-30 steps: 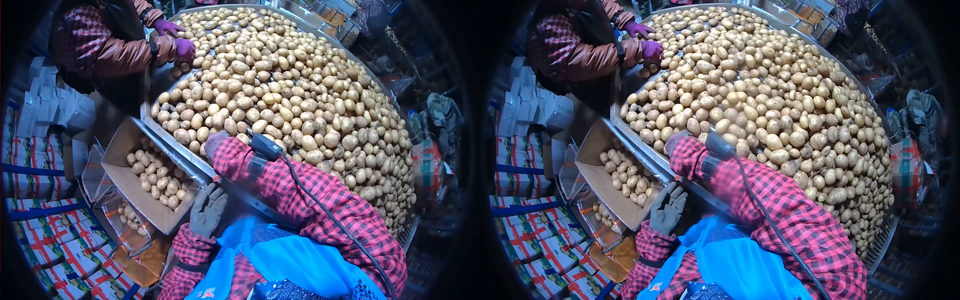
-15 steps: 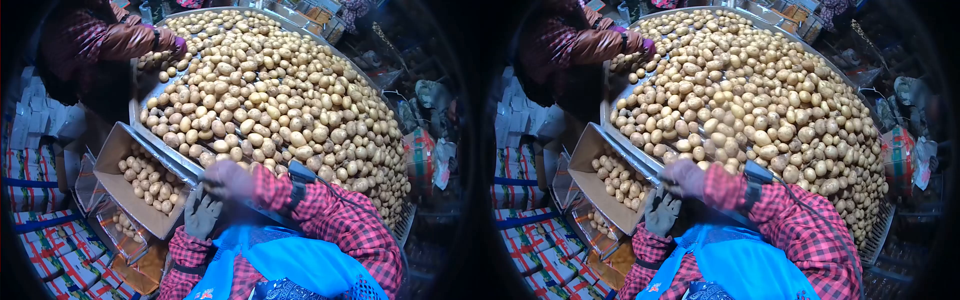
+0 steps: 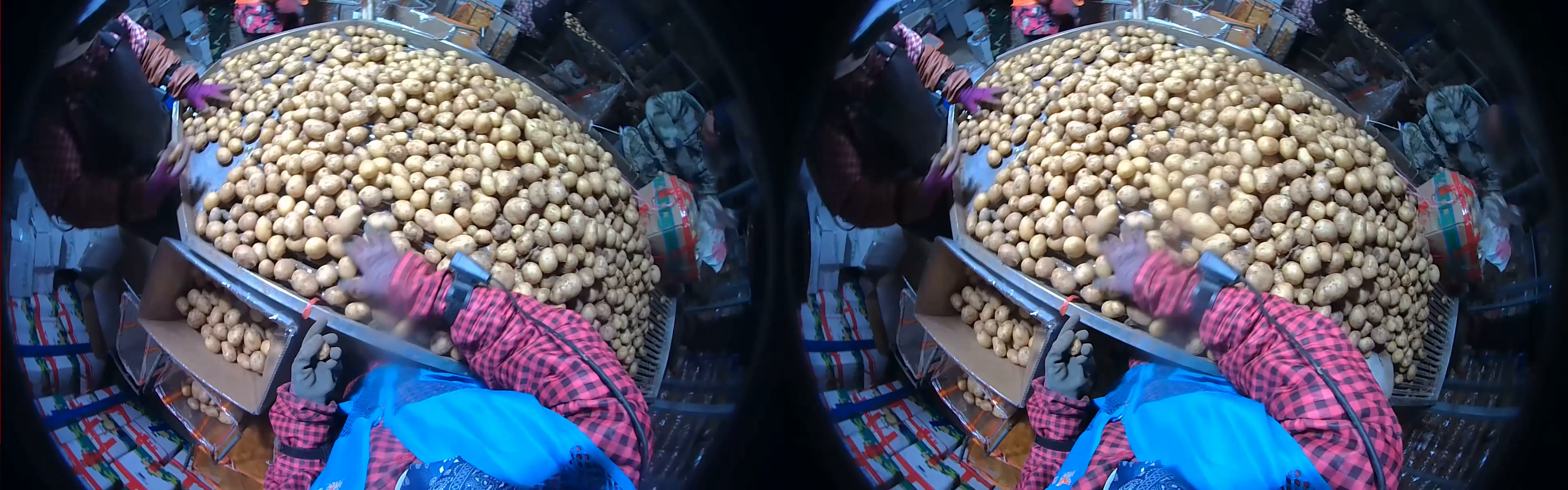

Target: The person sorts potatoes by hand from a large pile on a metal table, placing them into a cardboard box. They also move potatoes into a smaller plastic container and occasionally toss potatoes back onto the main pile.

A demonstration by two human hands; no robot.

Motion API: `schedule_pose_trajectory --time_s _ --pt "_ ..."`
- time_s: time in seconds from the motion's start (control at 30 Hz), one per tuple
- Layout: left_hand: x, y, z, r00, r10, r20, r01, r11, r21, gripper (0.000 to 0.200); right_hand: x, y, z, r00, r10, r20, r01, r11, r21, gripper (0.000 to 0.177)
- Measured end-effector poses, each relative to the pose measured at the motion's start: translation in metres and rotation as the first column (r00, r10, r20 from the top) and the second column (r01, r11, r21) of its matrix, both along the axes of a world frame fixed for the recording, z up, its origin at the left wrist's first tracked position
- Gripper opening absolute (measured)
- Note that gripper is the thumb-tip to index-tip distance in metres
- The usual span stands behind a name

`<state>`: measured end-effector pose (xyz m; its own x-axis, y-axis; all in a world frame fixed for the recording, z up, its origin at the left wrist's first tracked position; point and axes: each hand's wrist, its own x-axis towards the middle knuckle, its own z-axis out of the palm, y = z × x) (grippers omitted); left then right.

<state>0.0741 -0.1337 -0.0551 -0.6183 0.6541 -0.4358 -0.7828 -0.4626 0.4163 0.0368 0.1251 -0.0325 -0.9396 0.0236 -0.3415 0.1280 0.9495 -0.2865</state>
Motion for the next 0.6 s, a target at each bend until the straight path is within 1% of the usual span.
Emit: schedule_pose_trajectory --time_s 0.03,0.07,0.1,0.13,0.17,0.2,0.27,0.3,0.33,0.37,0.4,0.43,0.47,0.5,0.53,0.57,0.6 --pt "0.005 0.004 -0.003 0.997 0.025 -0.075 -0.033 0.994 -0.102 0.045 0.009 -0.004 0.000 0.999 0.022 -0.034 -0.022 1.000 -0.001 0.082" --pt "0.006 0.006 -0.005 0.997 0.020 -0.077 -0.027 0.995 -0.096 0.045 0.017 -0.008 -0.002 0.997 0.046 -0.067 -0.046 0.999 -0.002 0.081" --pt "0.008 0.006 -0.007 0.997 0.003 -0.073 -0.010 0.996 -0.089 0.044 0.027 -0.005 -0.006 0.974 0.100 -0.203 -0.103 0.995 -0.004 0.078" --pt "0.008 0.005 -0.010 0.998 -0.012 -0.067 0.007 0.996 -0.085 0.043 0.033 0.005 -0.011 0.975 0.100 -0.200 -0.102 0.995 -0.002 0.078" --pt "0.003 0.005 -0.002 0.996 -0.029 0.090 0.029 1.000 -0.007 0.042 0.038 0.017 -0.005 0.971 0.048 -0.234 -0.082 0.987 -0.137 0.074" --pt "0.004 0.004 -0.003 0.995 -0.025 0.097 0.026 1.000 -0.010 0.042 0.043 0.029 0.001 0.966 -0.007 -0.258 -0.066 0.959 -0.274 0.069" --pt "0.004 0.002 -0.005 0.999 -0.008 0.049 0.009 0.999 -0.038 0.042 0.042 0.074 0.019 0.921 -0.091 -0.379 0.077 0.996 -0.051 0.058" --pt "-0.002 -0.003 -0.007 0.965 -0.016 0.261 -0.012 0.994 0.106 0.045 0.043 0.101 0.024 0.868 -0.100 -0.487 0.172 0.980 0.104 0.054" --pt "0.000 -0.004 -0.009 0.965 -0.010 0.263 -0.019 0.994 0.106 0.045 0.039 0.122 0.027 0.803 -0.085 -0.590 0.278 0.929 0.244 0.051" --pt "0.003 -0.006 -0.010 0.990 0.011 0.138 -0.018 0.999 0.044 0.045 0.024 0.133 0.030 0.805 -0.082 -0.588 0.274 0.930 0.245 0.051" --pt "0.005 -0.007 -0.012 1.000 0.019 0.010 -0.019 1.000 -0.021 0.045 0.010 0.142 0.032 0.929 -0.117 -0.352 0.227 0.930 0.290 0.051" --pt "0.002 -0.007 -0.015 0.988 0.029 0.151 -0.035 0.999 0.036 0.045 0.000 0.145 0.033 0.985 -0.148 -0.094 0.171 0.932 0.319 0.052" --pt "0.002 -0.004 -0.015 0.989 0.031 0.148 -0.036 0.999 0.031 0.045 -0.008 0.140 0.030 0.984 -0.147 -0.096 0.170 0.934 0.314 0.052" --pt "0.003 -0.002 -0.014 0.986 0.022 0.165 -0.022 1.000 0.001 0.044 -0.016 0.131 0.024 0.982 -0.090 -0.168 0.151 0.904 0.400 0.053" --pt "0.005 0.001 -0.012 0.982 0.010 0.187 -0.005 1.000 -0.030 0.043 -0.029 0.131 0.018 0.975 -0.134 -0.176 0.192 0.905 0.379 0.054" --pt "0.005 0.006 -0.008 0.967 0.012 0.254 -0.005 1.000 -0.026 0.040 -0.042 0.131 0.012 0.967 -0.177 -0.184 0.234 0.904 0.357 0.055" --pt "0.007 0.006 -0.012 0.967 0.009 0.253 -0.001 1.000 -0.030 0.040 -0.065 0.146 0.009 0.942 -0.310 -0.126 0.332 0.914 0.234 0.055"
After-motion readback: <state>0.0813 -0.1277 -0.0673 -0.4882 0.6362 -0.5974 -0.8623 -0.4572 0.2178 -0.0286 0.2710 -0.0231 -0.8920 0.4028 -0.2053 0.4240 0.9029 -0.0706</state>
